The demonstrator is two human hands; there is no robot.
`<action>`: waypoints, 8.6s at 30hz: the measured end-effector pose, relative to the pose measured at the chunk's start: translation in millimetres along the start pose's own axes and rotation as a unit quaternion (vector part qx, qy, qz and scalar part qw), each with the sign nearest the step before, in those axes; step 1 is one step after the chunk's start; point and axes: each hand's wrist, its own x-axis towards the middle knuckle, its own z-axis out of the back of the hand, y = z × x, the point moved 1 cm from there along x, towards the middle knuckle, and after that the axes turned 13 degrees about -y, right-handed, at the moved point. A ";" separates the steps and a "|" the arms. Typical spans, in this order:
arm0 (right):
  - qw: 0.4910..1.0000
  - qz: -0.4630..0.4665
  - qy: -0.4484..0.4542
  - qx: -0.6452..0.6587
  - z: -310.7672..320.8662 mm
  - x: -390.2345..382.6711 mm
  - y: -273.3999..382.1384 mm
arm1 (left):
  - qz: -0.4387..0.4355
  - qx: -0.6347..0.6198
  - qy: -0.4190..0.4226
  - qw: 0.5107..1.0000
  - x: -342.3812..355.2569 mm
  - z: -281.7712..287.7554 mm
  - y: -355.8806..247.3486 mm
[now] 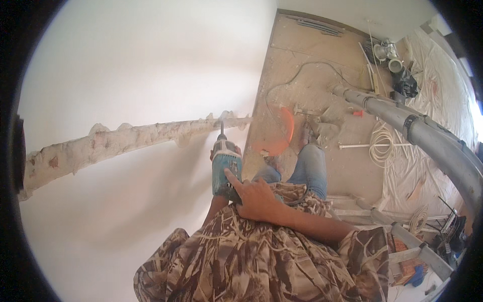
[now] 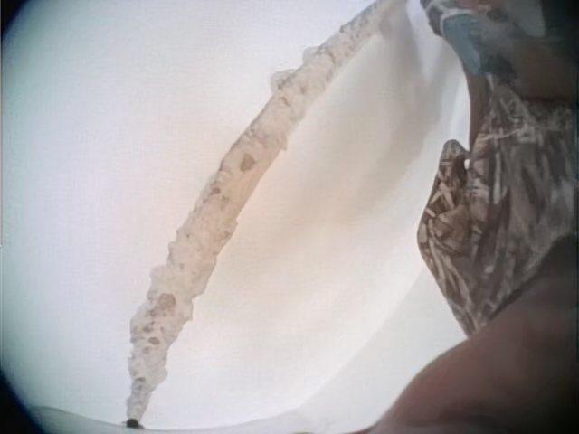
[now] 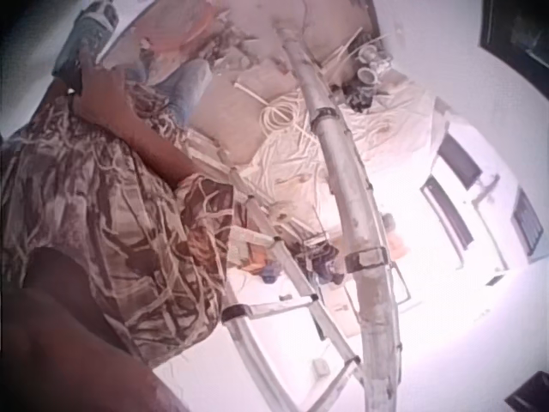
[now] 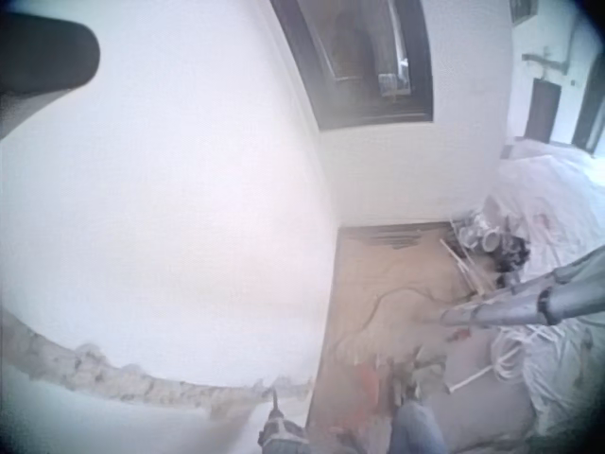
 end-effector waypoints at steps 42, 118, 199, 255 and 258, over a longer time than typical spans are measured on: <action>0.980 -0.035 -0.150 0.130 -17.4 -38.9 -31.7 | -0.021 0.179 -0.035 0.983 27.1 14.8 -0.4; 0.945 -0.168 -0.114 0.256 64.1 -40.3 -67.9 | -0.012 0.190 -0.045 0.981 22.3 -57.3 53.9; 0.941 -0.146 -0.160 0.259 -26.9 6.2 -89.6 | -0.027 0.283 -0.056 0.957 72.2 -6.1 -4.6; 0.965 -0.178 -0.066 0.182 -88.0 118.0 -166.1 | 0.073 -0.026 -0.152 0.985 157.1 53.9 -10.5; 0.961 -0.180 -0.069 0.201 -63.1 76.7 -178.7 | 0.066 -0.052 -0.156 0.984 148.4 76.8 8.4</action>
